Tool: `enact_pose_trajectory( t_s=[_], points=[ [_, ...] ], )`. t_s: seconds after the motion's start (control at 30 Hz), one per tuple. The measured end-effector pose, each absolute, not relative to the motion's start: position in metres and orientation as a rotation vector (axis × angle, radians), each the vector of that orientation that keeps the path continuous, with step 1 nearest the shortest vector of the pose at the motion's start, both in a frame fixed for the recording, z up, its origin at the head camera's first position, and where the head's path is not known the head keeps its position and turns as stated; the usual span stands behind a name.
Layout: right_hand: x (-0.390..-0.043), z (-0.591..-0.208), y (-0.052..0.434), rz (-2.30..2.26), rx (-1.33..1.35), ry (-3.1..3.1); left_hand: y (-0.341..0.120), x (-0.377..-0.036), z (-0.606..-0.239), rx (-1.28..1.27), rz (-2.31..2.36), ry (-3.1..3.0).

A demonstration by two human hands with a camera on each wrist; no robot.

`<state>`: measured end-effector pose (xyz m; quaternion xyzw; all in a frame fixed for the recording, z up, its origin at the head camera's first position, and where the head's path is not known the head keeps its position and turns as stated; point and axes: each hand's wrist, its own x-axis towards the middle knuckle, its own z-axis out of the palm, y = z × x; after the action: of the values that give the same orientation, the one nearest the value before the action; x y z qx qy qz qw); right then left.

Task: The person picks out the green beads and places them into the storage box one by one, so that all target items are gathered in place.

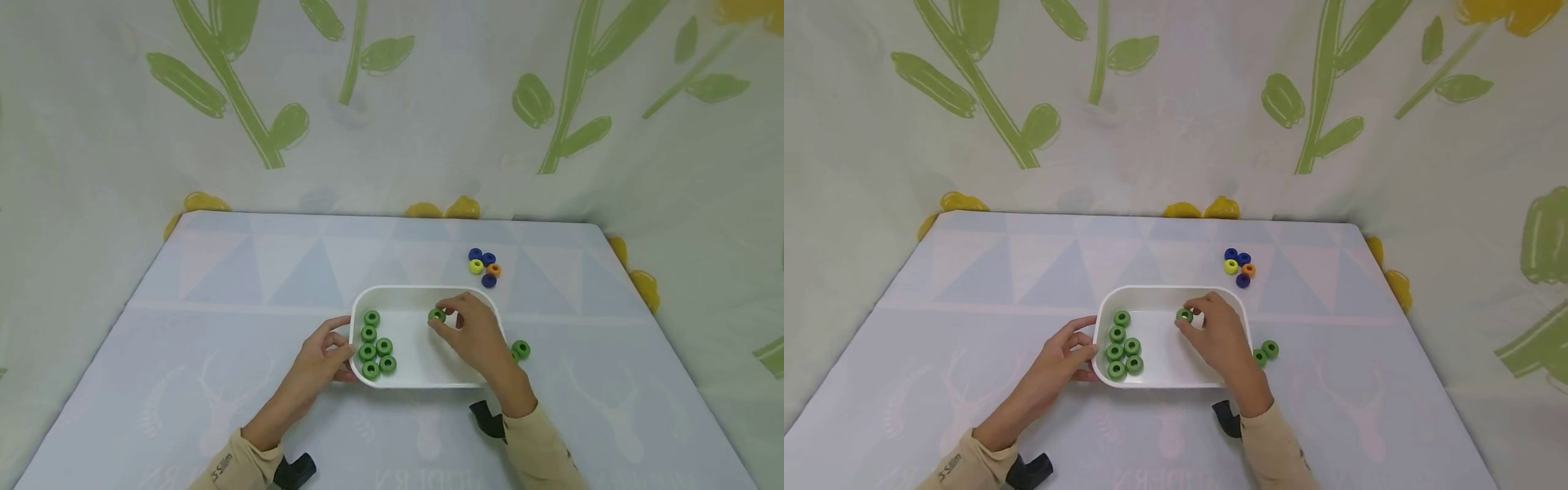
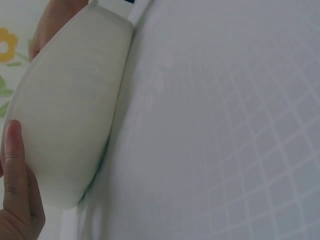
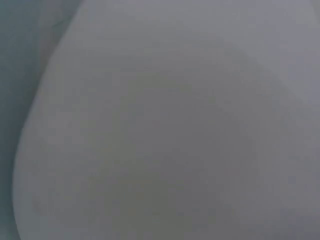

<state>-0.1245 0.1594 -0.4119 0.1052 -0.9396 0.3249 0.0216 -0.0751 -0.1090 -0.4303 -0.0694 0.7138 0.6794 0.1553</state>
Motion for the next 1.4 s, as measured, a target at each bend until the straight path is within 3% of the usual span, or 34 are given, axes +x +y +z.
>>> enact_pose_trajectory(
  t_s=[0.5,1.4],
  points=[
    [-0.127,-0.422,0.143,0.946,0.381,-3.177,-0.109,-0.076,-0.429,-0.201,1.935,2.055],
    [-0.125,-0.421,0.104,0.918,0.687,-3.119,-0.109,-0.077,-0.428,-0.203,1.911,2.071]
  ],
)
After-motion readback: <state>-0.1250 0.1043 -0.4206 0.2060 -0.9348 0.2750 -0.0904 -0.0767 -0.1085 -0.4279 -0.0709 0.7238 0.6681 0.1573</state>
